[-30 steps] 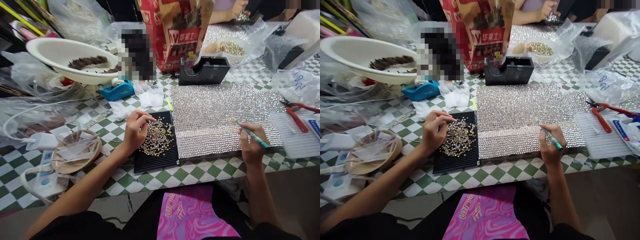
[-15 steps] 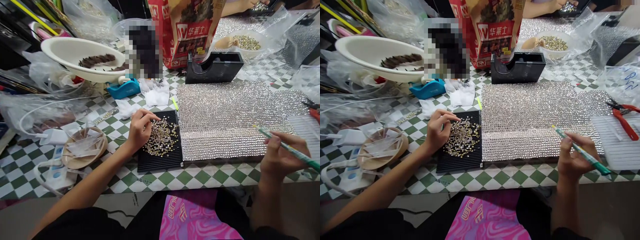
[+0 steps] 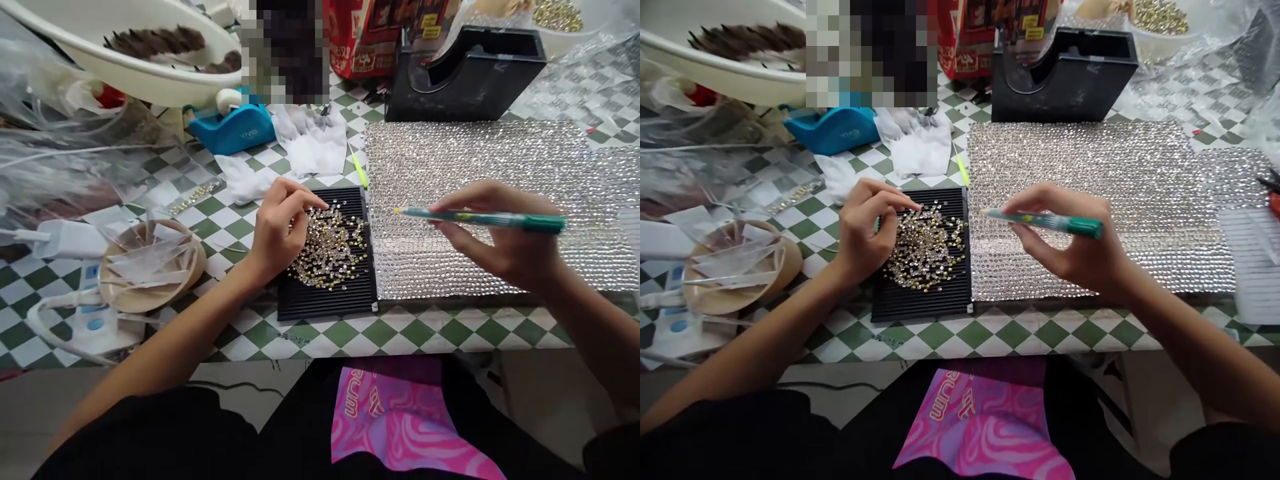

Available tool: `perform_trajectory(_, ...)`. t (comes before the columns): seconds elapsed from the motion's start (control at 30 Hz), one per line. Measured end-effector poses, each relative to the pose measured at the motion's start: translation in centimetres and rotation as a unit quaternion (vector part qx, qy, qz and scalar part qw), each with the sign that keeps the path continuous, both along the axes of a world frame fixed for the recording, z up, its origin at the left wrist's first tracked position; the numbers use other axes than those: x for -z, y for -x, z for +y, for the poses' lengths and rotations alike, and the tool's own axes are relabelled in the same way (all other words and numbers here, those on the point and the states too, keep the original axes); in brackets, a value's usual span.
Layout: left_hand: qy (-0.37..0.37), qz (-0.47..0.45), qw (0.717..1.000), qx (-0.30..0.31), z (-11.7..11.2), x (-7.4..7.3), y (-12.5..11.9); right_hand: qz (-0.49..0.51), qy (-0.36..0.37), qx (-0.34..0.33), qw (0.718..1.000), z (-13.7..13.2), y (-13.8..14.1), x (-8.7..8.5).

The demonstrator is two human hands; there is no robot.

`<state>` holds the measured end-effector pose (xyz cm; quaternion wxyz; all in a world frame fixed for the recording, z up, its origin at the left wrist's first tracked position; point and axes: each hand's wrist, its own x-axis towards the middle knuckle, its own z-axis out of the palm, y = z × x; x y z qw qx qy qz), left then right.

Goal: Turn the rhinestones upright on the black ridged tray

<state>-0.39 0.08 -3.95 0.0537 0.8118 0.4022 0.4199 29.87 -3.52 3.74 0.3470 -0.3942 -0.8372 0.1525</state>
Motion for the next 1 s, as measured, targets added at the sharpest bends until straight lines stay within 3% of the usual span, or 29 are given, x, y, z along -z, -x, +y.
perform_trajectory(0.13, 0.008, 0.004, 1.0, -0.001, 0.0, 0.0, 0.1, 0.047, 0.128, -0.09, 0.987, 3.6, 3.0, 0.6)
perform_trajectory(0.33, 0.04, -0.004, 0.999, 0.002, -0.2, -0.1, 0.0, 0.014, 0.144, -0.087, 0.986, 6.2, 5.4, 1.9)
perform_trajectory(0.67, 0.053, 0.013, 0.998, -0.011, -0.5, -0.3, 0.0, 0.026, 0.183, -0.095, 0.978, 6.7, 6.5, 2.5)
perform_trajectory(0.8, 0.048, 0.027, 0.998, -0.011, -0.3, -0.3, 0.1, 0.051, 0.19, -0.078, 0.977, 6.0, 5.6, 1.6)
perform_trajectory(0.9, 0.027, 0.03, 0.999, -0.004, 0.0, -0.2, 0.4, 0.09, 0.154, -0.047, 0.983, 4.3, 3.0, 0.7)
perform_trajectory(1.0, -0.013, 0.022, 1.0, 0.006, 0.5, -0.1, 0.6, 0.15, 0.058, 0.075, 0.984, 1.3, -0.9, 0.5)
